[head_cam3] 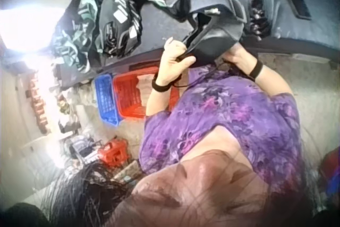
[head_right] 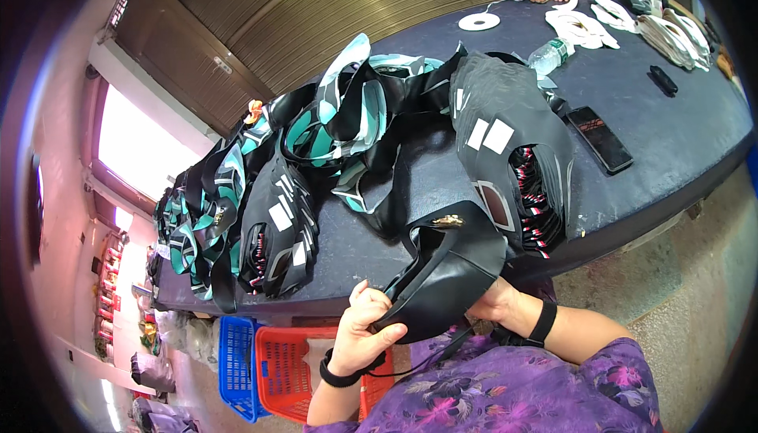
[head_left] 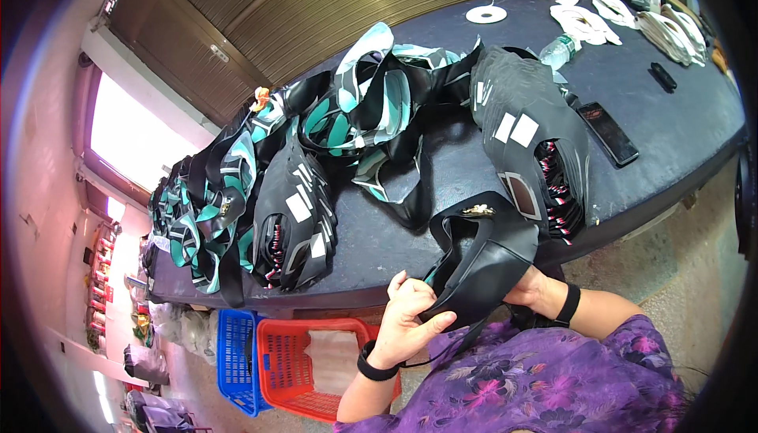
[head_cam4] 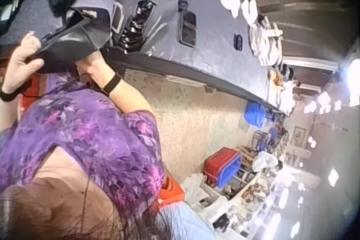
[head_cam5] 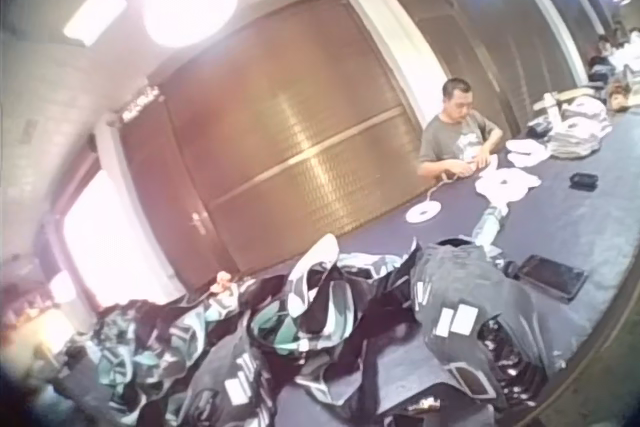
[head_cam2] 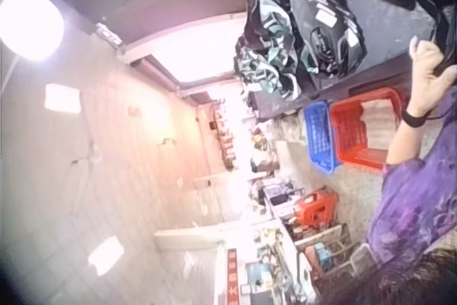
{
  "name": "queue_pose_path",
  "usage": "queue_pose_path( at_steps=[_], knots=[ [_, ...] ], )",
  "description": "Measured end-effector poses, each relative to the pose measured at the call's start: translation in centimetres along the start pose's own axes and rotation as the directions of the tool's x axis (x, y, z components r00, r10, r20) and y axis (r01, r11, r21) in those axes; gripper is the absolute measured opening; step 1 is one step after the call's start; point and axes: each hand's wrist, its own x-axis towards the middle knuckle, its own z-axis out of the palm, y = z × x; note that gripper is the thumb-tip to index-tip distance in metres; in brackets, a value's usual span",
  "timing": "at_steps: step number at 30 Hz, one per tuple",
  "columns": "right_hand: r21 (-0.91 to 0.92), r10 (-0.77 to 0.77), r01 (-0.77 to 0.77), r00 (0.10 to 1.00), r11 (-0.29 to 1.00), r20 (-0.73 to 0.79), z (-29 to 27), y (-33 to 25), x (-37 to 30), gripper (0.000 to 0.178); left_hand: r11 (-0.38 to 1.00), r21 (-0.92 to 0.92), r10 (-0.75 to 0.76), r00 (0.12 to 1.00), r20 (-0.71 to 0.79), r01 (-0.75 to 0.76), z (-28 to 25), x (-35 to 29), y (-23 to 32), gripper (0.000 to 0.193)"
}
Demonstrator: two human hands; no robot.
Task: The recorder is assembling shoe components, specifically checking and positioning inner linings and insoles on a manufacturing line.
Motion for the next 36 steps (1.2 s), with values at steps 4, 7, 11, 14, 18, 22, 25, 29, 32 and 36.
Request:
queue_pose_path(
  at_steps=[4,7,11,14,18,22,25,29,32,36],
  knots=[
    [0.142,0.064,-0.066,0.998,0.988,0.013,0.1,0.6,0.8,0.026,0.996,-0.086,-0.023,0.982,-0.188,0.007,0.7,-0.4,-0.3,0.026],
    [0.13,-0.029,0.035,0.998,0.991,-0.047,-0.4,0.5,0.3,0.025,0.999,-0.037,-0.006,0.968,-0.252,-0.004,1.2,-0.8,-0.4,0.027],
    [-0.007,-0.129,0.129,0.992,0.992,0.001,0.4,-0.6,-1.5,0.035,1.0,0.022,0.015,0.966,-0.259,-0.01,1.0,-1.3,-0.6,0.026],
    [-0.094,-0.182,0.183,0.983,0.979,0.02,0.2,-0.6,-2.2,0.036,1.0,-0.005,-0.021,0.951,-0.309,0.021,1.4,-1.4,-0.8,0.024],
    [-0.02,-0.083,0.085,0.994,0.996,0.072,1.6,-1.6,-2.7,0.044,0.995,0.091,-0.001,0.924,-0.382,0.038,1.3,-2.0,-1.6,0.028],
    [-0.207,-0.145,0.237,0.913,0.949,0.382,4.0,-1.7,-3.1,0.053,0.999,-0.003,-0.05,0.908,-0.417,0.054,1.3,-2.3,-1.5,0.027],
    [-0.416,-0.269,0.316,0.948,0.853,0.171,3.9,-1.4,-2.2,0.038,0.976,0.151,0.201,0.904,-0.377,-0.154,1.1,-2.5,-0.7,0.025],
    [-0.638,-0.376,0.468,0.881,0.611,0.287,5.7,-2.4,-1.2,0.028,0.931,0.183,0.342,0.93,-0.135,-0.316,1.0,-2.3,-0.1,0.021],
    [-0.472,-0.331,0.285,0.943,0.834,-0.016,3.8,-1.9,0.7,0.034,0.935,0.314,0.199,0.977,-0.079,-0.165,3.5,-2.5,-2.0,0.017],
    [-0.389,-0.202,0.123,0.965,0.913,-0.168,-0.7,-1.1,-0.2,0.042,0.944,0.289,0.158,0.987,0.031,-0.16,5.0,-2.6,-2.4,0.012]
  ],
)
